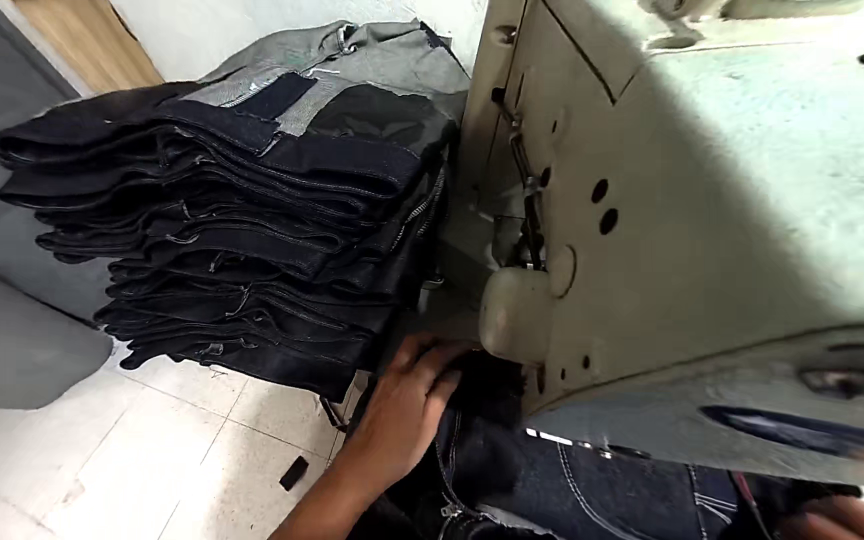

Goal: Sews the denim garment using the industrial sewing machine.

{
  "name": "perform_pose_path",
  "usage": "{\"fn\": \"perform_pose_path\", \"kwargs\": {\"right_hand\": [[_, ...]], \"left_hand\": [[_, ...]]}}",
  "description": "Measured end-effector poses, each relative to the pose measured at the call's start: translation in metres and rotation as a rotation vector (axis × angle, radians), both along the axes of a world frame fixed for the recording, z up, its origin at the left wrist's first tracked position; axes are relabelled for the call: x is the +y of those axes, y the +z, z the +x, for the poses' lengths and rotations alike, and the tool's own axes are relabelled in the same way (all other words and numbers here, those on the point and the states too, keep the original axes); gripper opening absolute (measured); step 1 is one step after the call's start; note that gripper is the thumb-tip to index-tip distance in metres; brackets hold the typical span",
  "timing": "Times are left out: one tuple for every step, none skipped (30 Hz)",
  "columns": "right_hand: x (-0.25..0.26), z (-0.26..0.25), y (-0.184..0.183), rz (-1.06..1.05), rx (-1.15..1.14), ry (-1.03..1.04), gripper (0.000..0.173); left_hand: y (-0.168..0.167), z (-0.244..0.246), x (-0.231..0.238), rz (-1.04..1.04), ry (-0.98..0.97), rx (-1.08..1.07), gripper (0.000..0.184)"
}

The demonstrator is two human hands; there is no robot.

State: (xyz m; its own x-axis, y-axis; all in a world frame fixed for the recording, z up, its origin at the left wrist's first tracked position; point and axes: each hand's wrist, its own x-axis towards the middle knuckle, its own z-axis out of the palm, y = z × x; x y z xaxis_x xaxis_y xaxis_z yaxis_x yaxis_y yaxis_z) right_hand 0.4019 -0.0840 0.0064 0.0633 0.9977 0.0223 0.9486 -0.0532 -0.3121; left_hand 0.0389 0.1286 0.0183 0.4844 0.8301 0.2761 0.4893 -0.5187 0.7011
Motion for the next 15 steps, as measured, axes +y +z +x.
{"fn": "perform_pose_path", "kwargs": {"right_hand": [[-0.01, 0.003, -0.013, 0.012, 0.06, 0.051, 0.022], [-0.017, 0.005, -0.024, 0.057, 0.122, 0.08, 0.023], [-0.022, 0.006, -0.034, 0.124, 0.18, 0.094, 0.025], [-0.025, 0.009, -0.043, 0.183, 0.23, 0.094, 0.031], [-0.027, 0.011, -0.047, 0.218, 0.264, 0.076, 0.039], [-0.025, 0.011, -0.046, 0.238, 0.251, 0.042, 0.046], [-0.021, 0.01, -0.042, 0.27, 0.178, -0.012, 0.05], [-0.015, 0.009, -0.039, 0.33, 0.064, -0.072, 0.046], [-0.008, 0.01, -0.038, 0.399, -0.068, -0.112, 0.04], [0.0, 0.013, -0.037, 0.443, -0.182, -0.133, 0.034], [0.007, 0.014, -0.034, 0.464, -0.265, -0.149, 0.031], [0.014, 0.015, -0.03, 0.473, -0.312, -0.161, 0.032], [0.022, 0.015, -0.027, 0.488, -0.326, -0.16, 0.032], [0.029, 0.017, -0.025, 0.508, -0.326, -0.153, 0.032], [0.035, 0.019, -0.023, 0.531, -0.319, -0.135, 0.033]], "left_hand": [[-0.004, -0.005, -0.003, 0.005, 0.029, -0.012, 0.027], [-0.008, -0.01, -0.007, -0.022, 0.05, -0.044, 0.027], [-0.01, -0.016, -0.012, -0.085, 0.059, -0.095, 0.028], [-0.013, -0.02, -0.017, -0.177, 0.056, -0.168, 0.029], [-0.015, -0.024, -0.023, -0.277, 0.036, -0.262, 0.03], [-0.018, -0.024, -0.029, -0.369, 0.008, -0.37, 0.03], [-0.02, -0.021, -0.035, -0.453, -0.024, -0.462, 0.03], [-0.021, -0.017, -0.041, -0.534, -0.051, -0.516, 0.03], [-0.02, -0.012, -0.046, -0.61, -0.072, -0.543, 0.031], [-0.019, -0.006, -0.049, -0.671, -0.082, -0.562, 0.031], [-0.018, 0.001, -0.052, -0.701, -0.072, -0.569, 0.03], [-0.017, 0.009, -0.053, -0.696, -0.041, -0.578, 0.029], [-0.017, 0.018, -0.053, -0.68, 0.0, -0.596, 0.027], [-0.017, 0.025, -0.052, -0.674, 0.044, -0.624, 0.024], [-0.017, 0.031, -0.051, -0.681, 0.085, -0.658, 0.022]]}}
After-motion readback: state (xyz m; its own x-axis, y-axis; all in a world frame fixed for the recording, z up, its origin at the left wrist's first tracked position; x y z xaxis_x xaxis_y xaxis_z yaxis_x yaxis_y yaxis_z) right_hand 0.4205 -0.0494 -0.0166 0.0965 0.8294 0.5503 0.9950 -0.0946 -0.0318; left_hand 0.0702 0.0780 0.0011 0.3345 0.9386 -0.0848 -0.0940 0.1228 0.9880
